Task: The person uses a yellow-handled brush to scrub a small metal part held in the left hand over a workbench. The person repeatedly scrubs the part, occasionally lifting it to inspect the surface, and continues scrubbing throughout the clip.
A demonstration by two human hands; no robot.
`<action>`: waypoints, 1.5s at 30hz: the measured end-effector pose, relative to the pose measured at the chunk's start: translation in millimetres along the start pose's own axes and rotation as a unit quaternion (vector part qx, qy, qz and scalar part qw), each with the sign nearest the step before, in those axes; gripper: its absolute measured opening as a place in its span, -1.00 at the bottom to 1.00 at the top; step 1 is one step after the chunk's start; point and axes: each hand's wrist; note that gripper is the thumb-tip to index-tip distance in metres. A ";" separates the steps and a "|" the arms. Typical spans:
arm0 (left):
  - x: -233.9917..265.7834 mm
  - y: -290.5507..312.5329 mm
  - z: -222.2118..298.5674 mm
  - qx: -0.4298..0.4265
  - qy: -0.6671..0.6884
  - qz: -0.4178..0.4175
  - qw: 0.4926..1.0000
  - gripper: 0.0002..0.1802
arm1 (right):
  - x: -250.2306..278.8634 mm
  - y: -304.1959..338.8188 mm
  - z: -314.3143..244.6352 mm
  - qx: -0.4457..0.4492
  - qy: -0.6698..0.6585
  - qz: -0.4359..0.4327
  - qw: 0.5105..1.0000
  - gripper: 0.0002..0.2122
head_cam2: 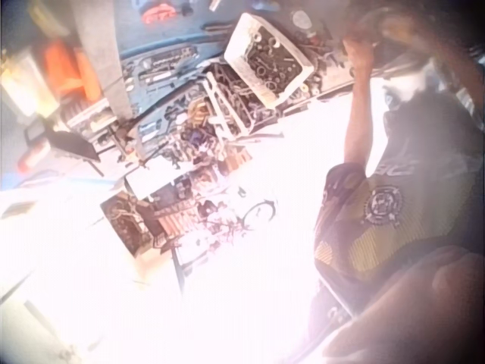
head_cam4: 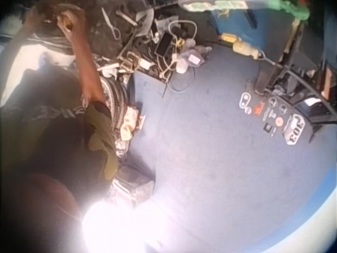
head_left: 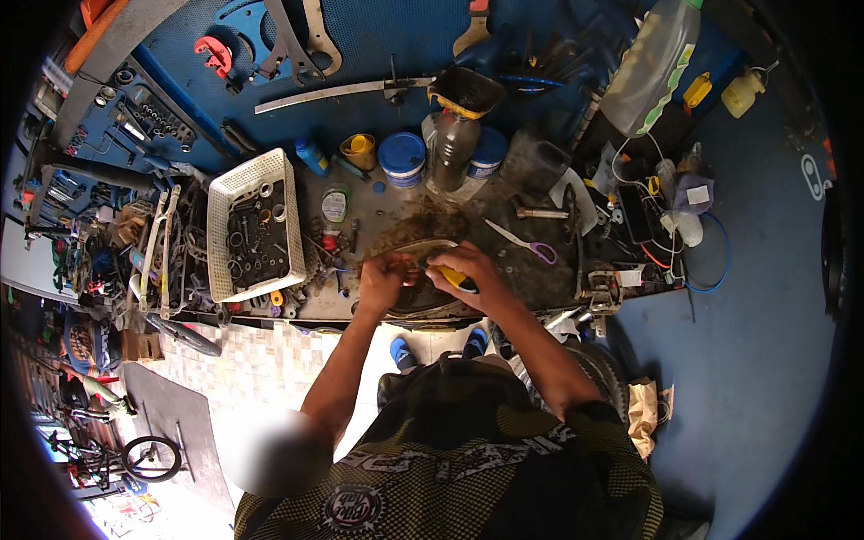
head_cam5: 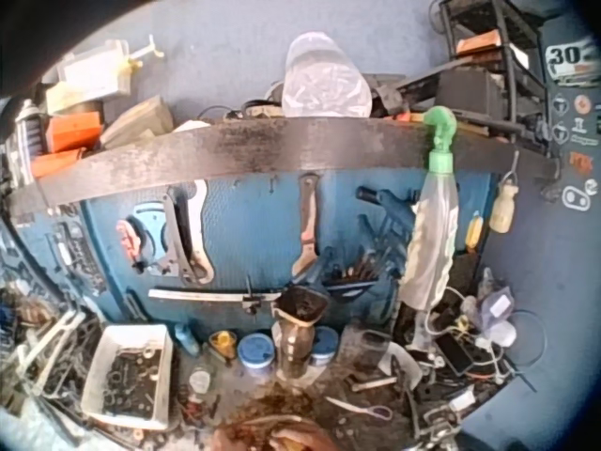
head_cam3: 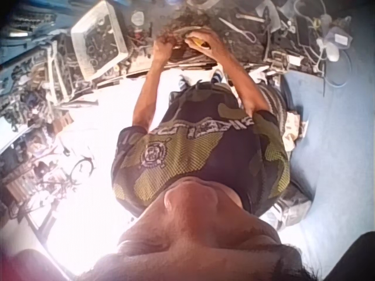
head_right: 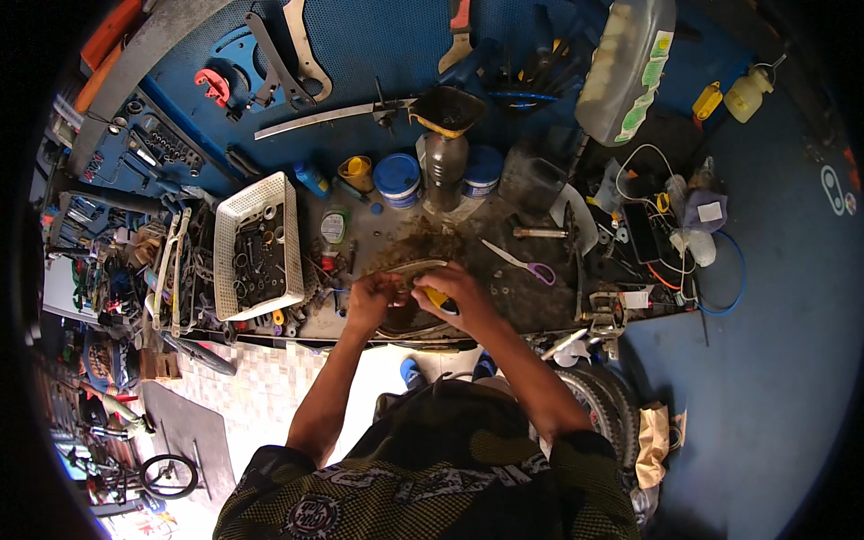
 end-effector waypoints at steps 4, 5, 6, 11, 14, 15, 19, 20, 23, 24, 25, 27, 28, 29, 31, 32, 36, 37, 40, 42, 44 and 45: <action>0.0 -0.9 -0.2 0.022 0.099 -0.029 0.994 -0.78 | 5.4 5.0 9.7 -0.018 0.040 0.008 0.999 -0.80; -0.9 -1.1 -0.3 0.045 0.115 -0.025 0.992 -0.78 | 6.8 9.0 11.7 -0.016 0.043 0.008 0.999 -0.81; -1.6 -1.2 -0.1 0.048 0.141 -0.030 0.988 -0.79 | 7.5 13.3 14.1 -0.019 0.045 0.004 0.999 -0.82; -4.0 -1.3 1.8 0.091 0.244 -0.026 0.965 -0.78 | -7.4 42.8 24.2 -0.059 0.128 -0.049 0.989 -0.81; -4.3 -0.6 2.2 0.071 0.211 -0.025 0.975 -0.69 | -10.0 51.9 31.0 -0.096 0.140 -0.050 0.984 -0.80; -4.6 -0.3 2.4 0.052 0.203 -0.031 0.977 -0.66 | -10.3 51.6 30.8 -0.112 0.112 -0.030 0.987 -0.80; -6.5 0.5 2.9 0.039 0.165 -0.008 0.985 -0.60 | -15.5 33.8 13.5 -0.307 -0.109 0.083 0.942 -0.79; -7.2 0.7 2.8 0.039 0.157 -0.004 0.987 -0.59 | -20.5 27.2 5.4 -0.290 -0.143 0.093 0.942 -0.80; -8.1 0.0 2.9 -0.015 -0.026 0.026 0.999 -0.56 | -29.9 7.0 -10.0 -0.161 -0.161 0.107 0.968 -0.83; -8.7 0.0 2.9 -0.024 0.005 0.030 0.999 -0.56 | -28.6 4.1 -12.7 -0.174 -0.128 0.125 0.968 -0.83; -10.0 0.5 2.5 -0.033 0.036 0.045 0.998 -0.55 | -26.7 1.9 -13.5 -0.181 -0.107 0.116 0.971 -0.83; -11.9 0.7 2.8 -0.045 0.073 0.067 0.994 -0.54 | -26.0 0.2 -14.0 -0.236 -0.053 0.127 0.962 -0.81; -12.4 1.0 3.4 -0.043 0.078 0.068 0.994 -0.54 | -25.5 0.8 -13.1 -0.205 -0.087 0.114 0.968 -0.81; -13.2 0.4 4.3 -0.009 0.080 0.077 0.994 -0.55 | -26.2 1.7 -12.1 -0.204 -0.103 0.115 0.967 -0.80; -14.1 -0.5 5.8 -0.049 0.101 0.074 0.991 -0.54 | -31.3 3.8 -11.1 -0.166 -0.083 0.094 0.978 -0.80; -13.7 -2.2 7.1 -0.063 0.116 0.069 0.989 -0.53 | -33.5 4.4 -10.2 -0.188 -0.064 0.120 0.973 -0.81; -8.5 -6.0 6.0 -0.048 0.050 0.088 0.994 -0.56 | -38.4 7.2 -8.6 -0.236 -0.101 0.151 0.955 -0.82; -10.5 -7.6 2.9 -0.058 0.050 0.084 0.994 -0.57 | -39.8 9.0 -8.9 -0.239 -0.115 0.155 0.952 -0.82; -14.2 -13.8 -3.6 -0.165 0.028 0.112 0.980 -0.62 | -38.1 14.6 -6.0 -0.253 -0.134 0.165 0.944 -0.81; -12.9 -16.6 -2.9 -0.155 0.011 0.111 0.982 -0.66 | -33.5 21.8 -1.0 -0.270 -0.137 0.156 0.940 -0.80; -5.9 -9.8 2.6 -0.032 -0.008 0.075 0.997 -0.69 | -30.3 35.5 1.0 -0.316 -0.129 0.130 0.931 -0.80; -5.3 -8.4 8.8 -0.048 0.005 0.055 0.997 -0.69 | -30.9 40.3 2.8 -0.311 -0.122 0.129 0.934 -0.83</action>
Point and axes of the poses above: each hand's wrist, its own y-axis away from the middle knuckle, its own x-axis out of the back of the hand, z = x × y, and after that the axes turned 7 degrees about x, right-handed
